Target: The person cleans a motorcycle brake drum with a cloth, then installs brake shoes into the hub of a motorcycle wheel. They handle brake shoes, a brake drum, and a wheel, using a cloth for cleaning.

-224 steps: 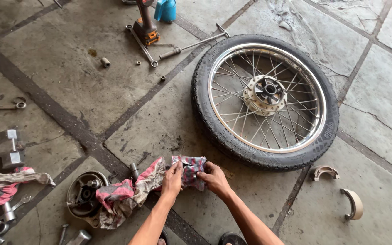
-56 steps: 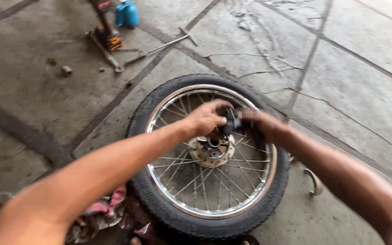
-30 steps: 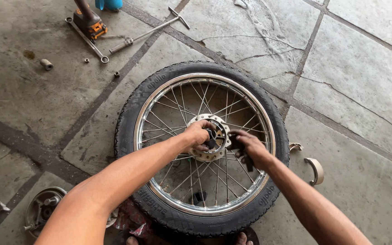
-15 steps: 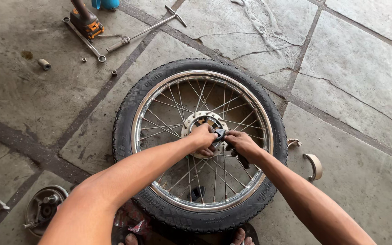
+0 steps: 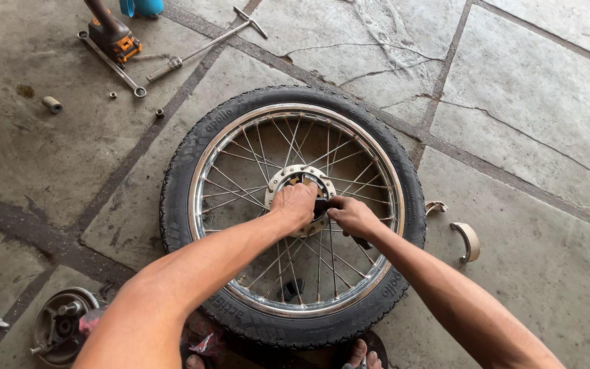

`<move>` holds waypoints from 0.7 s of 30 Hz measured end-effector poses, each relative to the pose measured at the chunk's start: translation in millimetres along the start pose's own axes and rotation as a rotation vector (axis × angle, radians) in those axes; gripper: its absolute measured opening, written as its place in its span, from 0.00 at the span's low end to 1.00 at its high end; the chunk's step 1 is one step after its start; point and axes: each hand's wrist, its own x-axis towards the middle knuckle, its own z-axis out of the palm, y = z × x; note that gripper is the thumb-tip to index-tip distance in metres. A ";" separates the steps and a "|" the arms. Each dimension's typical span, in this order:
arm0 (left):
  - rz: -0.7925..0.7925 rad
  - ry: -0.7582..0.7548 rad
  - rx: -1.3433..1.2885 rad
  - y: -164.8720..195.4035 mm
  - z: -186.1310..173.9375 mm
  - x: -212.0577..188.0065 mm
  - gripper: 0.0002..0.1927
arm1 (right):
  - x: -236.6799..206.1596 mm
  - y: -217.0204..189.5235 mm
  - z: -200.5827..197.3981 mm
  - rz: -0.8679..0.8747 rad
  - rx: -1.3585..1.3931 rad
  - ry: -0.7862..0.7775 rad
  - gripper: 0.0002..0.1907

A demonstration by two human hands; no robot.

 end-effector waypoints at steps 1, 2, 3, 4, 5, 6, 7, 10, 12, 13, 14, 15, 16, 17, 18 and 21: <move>-0.001 -0.014 0.013 0.0 0.6 1.3 0.15 | -2.7 -3.4 -0.6 -0.052 -0.114 0.077 0.22; -0.002 -0.029 0.025 -0.8 1.9 2.6 0.16 | -5.4 -7.5 -1.0 -0.031 -0.207 0.084 0.22; 0.029 -0.001 0.031 -1.7 3.6 4.2 0.14 | -8.1 -11.9 -1.6 -0.009 -0.299 0.090 0.23; 0.060 0.026 0.037 -3.2 6.2 6.1 0.12 | -10.6 -15.7 -2.1 0.013 -0.392 0.097 0.23; 0.091 0.055 0.045 -4.6 8.7 8.6 0.11 | -13.0 -19.0 -3.2 0.028 -0.428 0.099 0.24; 0.109 0.082 0.041 -6.0 12.4 11.6 0.10 | -14.6 -21.1 -3.5 0.044 -0.464 0.099 0.25; 0.129 0.109 0.038 -6.6 15.6 15.4 0.10 | -15.8 -22.1 -4.1 0.061 -0.501 0.101 0.26; 0.130 0.127 0.087 -6.4 24.2 28.3 0.10 | -15.9 -17.7 -3.3 0.072 -0.429 0.079 0.26; 0.008 0.117 -0.024 -3.6 26.4 35.4 0.13 | -13.6 -11.8 -1.3 -0.049 -0.207 0.164 0.25; -0.102 0.109 -0.162 -1.2 26.3 37.7 0.16 | -11.8 -9.4 -0.2 -0.108 -0.094 0.207 0.25; -0.211 0.102 -0.302 0.9 25.1 38.4 0.19 | -9.9 -8.2 0.7 -0.066 0.147 0.149 0.26; -0.313 -0.033 -0.630 2.5 22.7 37.9 0.24 | -7.8 -8.7 1.4 -0.025 0.387 0.089 0.27; -0.412 -0.174 -0.958 3.8 19.7 35.6 0.29 | -5.5 -11.0 2.2 0.018 0.626 0.027 0.27; -0.508 -0.321 -1.285 4.8 15.6 32.9 0.33 | -3.2 -15.4 2.4 0.073 0.748 0.052 0.27; -0.519 -0.397 -1.386 4.7 11.1 28.5 0.37 | -0.4 -22.5 2.9 0.127 0.872 0.074 0.26; -0.509 -0.554 -1.636 0.5 -5.5 15.5 0.47 | 0.0 -49.5 3.5 0.045 0.992 0.166 0.24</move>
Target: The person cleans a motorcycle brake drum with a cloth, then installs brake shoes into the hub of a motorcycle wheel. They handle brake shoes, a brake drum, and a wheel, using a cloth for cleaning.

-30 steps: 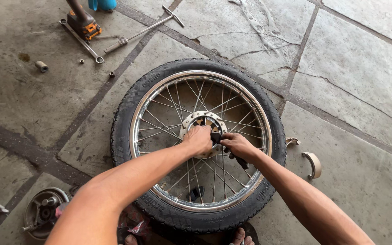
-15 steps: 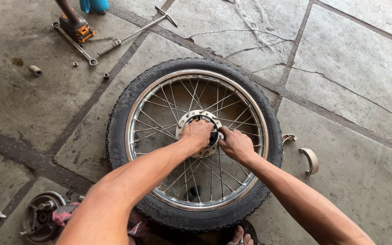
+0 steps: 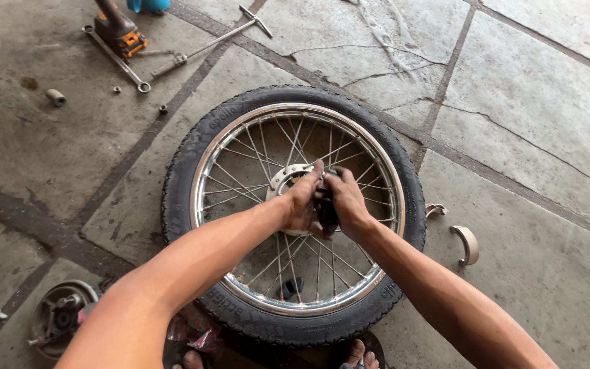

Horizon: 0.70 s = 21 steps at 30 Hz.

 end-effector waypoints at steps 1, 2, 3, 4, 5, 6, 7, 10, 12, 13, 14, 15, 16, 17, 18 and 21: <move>0.016 -0.038 -0.038 3.7 -1.1 -5.9 0.49 | -3.0 -6.1 7.5 -0.075 0.004 -0.001 0.23; 0.035 -0.078 -0.076 7.7 -2.0 -11.1 0.51 | -6.4 -12.7 14.9 -0.146 -0.066 0.009 0.24; 0.078 -0.107 -0.126 11.5 -3.3 -16.0 0.49 | -10.1 -19.9 21.7 -0.219 -0.139 0.017 0.25; 0.121 -0.137 -0.179 15.6 -4.6 -20.3 0.46 | -13.7 -27.9 27.1 -0.290 -0.214 0.025 0.25; 0.162 -0.168 -0.232 19.3 -5.2 -23.9 0.44 | -17.8 -36.5 29.2 -0.318 -0.327 0.030 0.26; 0.205 -0.185 -0.232 24.6 -5.3 -26.9 0.40 | -20.8 -46.1 29.6 -0.349 -0.440 0.034 0.26; 0.245 -0.199 -0.231 29.3 -5.8 -30.0 0.37 | -22.3 -54.5 31.4 -0.377 -0.549 0.038 0.26; 0.283 -0.214 -0.169 44.3 -13.1 -41.9 0.29 | -24.0 -76.1 17.8 -0.712 -1.011 0.168 0.23; 0.278 -0.166 -0.137 43.6 -23.6 -52.7 0.27 | -31.2 -69.9 3.4 -0.601 -1.089 0.167 0.21; 0.274 -0.115 -0.129 38.5 -31.0 -58.6 0.26 | -35.1 -62.3 -4.7 -0.552 -1.128 0.163 0.21; 0.274 -0.059 -0.121 32.2 -40.3 -64.3 0.25 | -37.6 -50.3 -8.2 -0.563 -1.176 0.130 0.22; 0.290 -0.008 -0.103 19.9 -51.8 -70.6 0.27 | -37.5 -35.2 -6.8 -0.573 -1.217 0.099 0.24; 0.298 0.040 -0.075 2.4 -63.0 -76.0 0.30 | -36.7 -19.9 -4.9 -0.448 -1.267 0.077 0.23; 0.354 0.017 -0.196 -17.7 -71.9 -79.3 0.28 | -33.8 -6.0 -1.5 -0.316 -1.308 0.065 0.23; 0.407 -0.011 -0.318 -31.9 -79.7 -79.2 0.26 | -29.1 5.7 3.8 -0.310 -1.325 0.071 0.25; 0.297 0.184 -0.483 -61.1 -95.5 -67.5 0.22 | -21.0 30.4 17.7 -0.235 -1.431 0.072 0.30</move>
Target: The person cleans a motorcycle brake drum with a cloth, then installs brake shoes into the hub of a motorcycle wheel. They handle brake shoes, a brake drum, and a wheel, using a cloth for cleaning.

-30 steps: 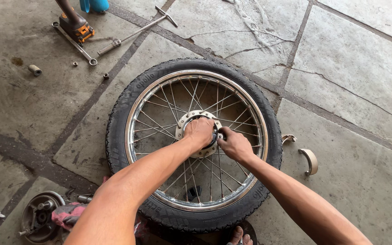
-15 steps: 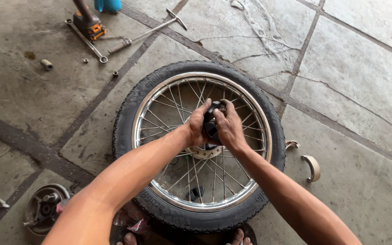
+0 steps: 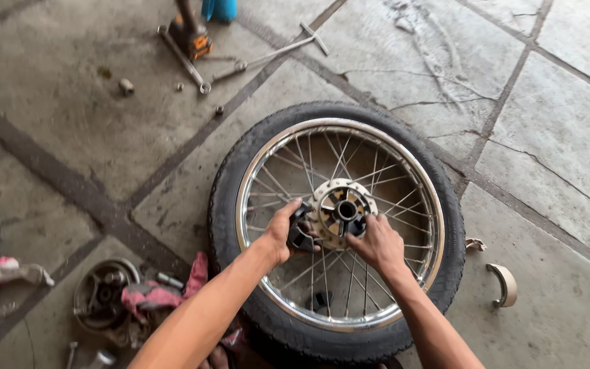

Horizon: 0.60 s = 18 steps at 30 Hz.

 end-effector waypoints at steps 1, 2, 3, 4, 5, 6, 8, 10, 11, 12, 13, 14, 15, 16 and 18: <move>-0.008 -0.002 -0.008 -4.6 -3.9 4.4 0.22 | 1.5 -3.6 5.3 0.045 -0.039 -0.013 0.32; -0.005 -0.010 -0.011 -6.4 -4.8 10.1 0.21 | 4.5 -5.9 7.6 0.084 -0.077 -0.013 0.33; 0.004 -0.013 -0.009 -5.4 -5.6 15.0 0.20 | 3.0 -7.3 10.7 0.036 -0.064 0.057 0.30; 0.015 -0.022 -0.001 -4.1 -5.1 19.1 0.20 | -1.0 -7.4 14.5 -0.009 -0.049 0.122 0.28; 0.017 -0.028 0.008 -4.4 -4.1 21.6 0.20 | -4.5 -6.8 18.6 -0.047 -0.033 0.180 0.25; 0.011 -0.035 0.017 -4.2 -3.2 23.1 0.21 | -6.4 -5.6 23.0 -0.026 -0.026 0.179 0.25; 0.009 -0.052 0.005 -4.2 -1.6 23.6 0.21 | -6.3 0.5 31.3 0.016 -0.019 0.182 0.26; -0.002 -0.056 0.009 -6.2 -1.9 21.4 0.22 | 0.8 10.5 37.8 0.035 0.119 0.156 0.23; -0.010 -0.054 0.020 -6.9 -2.4 20.3 0.22 | 5.4 16.3 40.1 0.041 0.189 0.145 0.21; -0.016 -0.053 0.029 -7.5 -3.0 19.3 0.22 | 10.3 22.6 41.5 0.008 0.200 0.137 0.21; -0.020 -0.027 0.034 -7.6 -3.9 18.6 0.22 | 15.0 29.1 41.8 -0.026 0.209 0.127 0.20; -0.025 -0.002 0.038 -7.3 -4.5 18.2 0.22 | 18.1 35.5 41.5 -0.058 0.216 0.117 0.19; -0.031 0.021 0.041 -6.7 -5.1 18.1 0.23 | 20.6 41.0 40.6 -0.044 0.328 0.095 0.21; -0.028 0.013 0.039 -5.7 -5.6 18.2 0.23 | 22.4 44.9 39.4 -0.031 0.442 0.070 0.22; -0.026 -0.004 0.038 -4.4 -5.5 18.6 0.24 | 22.7 48.7 36.7 -0.030 0.543 0.047 0.23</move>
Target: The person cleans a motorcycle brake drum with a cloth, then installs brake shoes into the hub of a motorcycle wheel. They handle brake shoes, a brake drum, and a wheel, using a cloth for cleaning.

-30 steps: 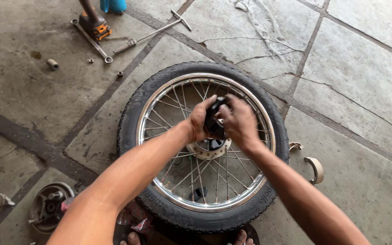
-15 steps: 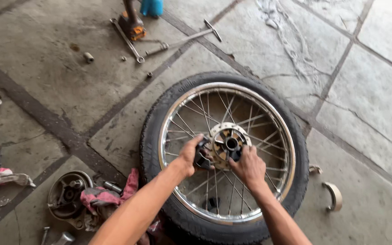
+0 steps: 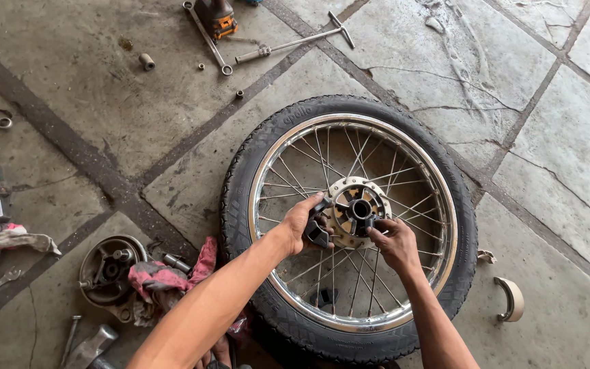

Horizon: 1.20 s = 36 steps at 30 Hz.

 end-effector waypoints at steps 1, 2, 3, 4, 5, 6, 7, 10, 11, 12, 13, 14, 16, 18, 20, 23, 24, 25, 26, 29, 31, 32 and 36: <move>0.002 0.010 0.006 0.2 0.6 0.2 0.24 | -0.8 -1.2 -1.7 -0.015 -0.013 0.001 0.22; 0.003 0.021 0.012 0.0 1.3 0.3 0.24 | -2.2 -3.6 -2.6 -0.029 -0.025 0.002 0.22; 0.002 0.031 0.021 -0.7 2.1 0.3 0.24 | -4.3 -7.2 -2.4 -0.053 -0.095 0.011 0.22; 0.000 0.035 0.031 -1.8 3.3 0.3 0.24 | -6.4 -11.8 -1.6 -0.075 -0.166 0.021 0.21; -0.002 0.039 0.042 -2.9 4.3 0.3 0.24 | -8.9 -17.0 -0.1 -0.098 -0.236 0.031 0.21; -0.005 0.042 0.051 -4.3 5.2 0.2 0.24 | -11.7 -22.3 1.7 -0.078 -0.306 0.034 0.19; -0.006 0.031 0.060 -5.3 5.8 0.2 0.24 | -14.4 -27.7 4.0 -0.059 -0.376 0.035 0.18; -0.008 0.014 0.070 -7.3 5.6 0.5 0.25 | -20.3 -40.9 11.0 -0.043 -0.502 0.055 0.17; -0.010 0.015 0.068 -7.4 5.1 0.8 0.25 | -21.2 -43.4 12.5 -0.044 -0.529 0.065 0.17; -0.010 0.016 0.067 -7.3 4.4 1.3 0.24 | -21.3 -45.0 13.8 -0.028 -0.523 0.057 0.18; -0.012 0.022 0.062 -7.2 3.7 1.7 0.24 | -21.2 -45.8 15.1 -0.011 -0.517 0.050 0.19; -0.016 0.025 0.058 -7.1 3.1 2.3 0.24 | -20.7 -45.6 15.7 0.009 -0.512 0.044 0.20; -0.019 0.026 0.060 -7.2 2.3 3.3 0.24 | -18.9 -44.4 16.9 -0.033 -0.446 0.095 0.19; -0.023 0.023 0.072 -8.2 2.5 3.9 0.24 | -17.5 -43.5 17.7 -0.047 -0.361 0.118 0.19; -0.020 0.018 0.084 -9.7 3.8 4.5 0.24 | -17.1 -44.2 18.3 -0.031 -0.257 0.127 0.18; -0.023 0.003 0.112 -12.4 7.2 5.1 0.24 | -19.3 -48.4 19.0 0.021 -0.345 0.137 0.19; -0.023 -0.003 0.123 -13.0 8.8 5.7 0.24 | -20.7 -50.1 19.3 0.027 -0.398 0.117 0.19; -0.031 -0.004 0.123 -13.5 10.4 6.3 0.23 | -22.8 -51.6 20.2 0.035 -0.450 0.096 0.19; -0.036 -0.009 0.123 -13.8 12.5 7.5 0.23 | -24.2 -52.4 20.2 0.042 -0.506 0.080 0.19; -0.034 -0.015 0.120 -13.4 16.1 11.1 0.23 | -32.5 -51.0 26.0 0.014 -0.726 -0.028 0.21; -0.022 -0.023 0.118 -13.0 16.5 13.0 0.23 | -42.8 -45.6 33.5 -0.110 -0.674 0.089 0.25; -0.010 -0.030 0.114 -13.0 16.1 13.5 0.24 | -48.4 -42.1 37.8 -0.173 -0.646 0.142 0.29; 0.010 -0.036 0.126 -14.7 13.3 13.7 0.22 | -67.6 -29.3 48.1 -0.289 -0.772 0.247 0.28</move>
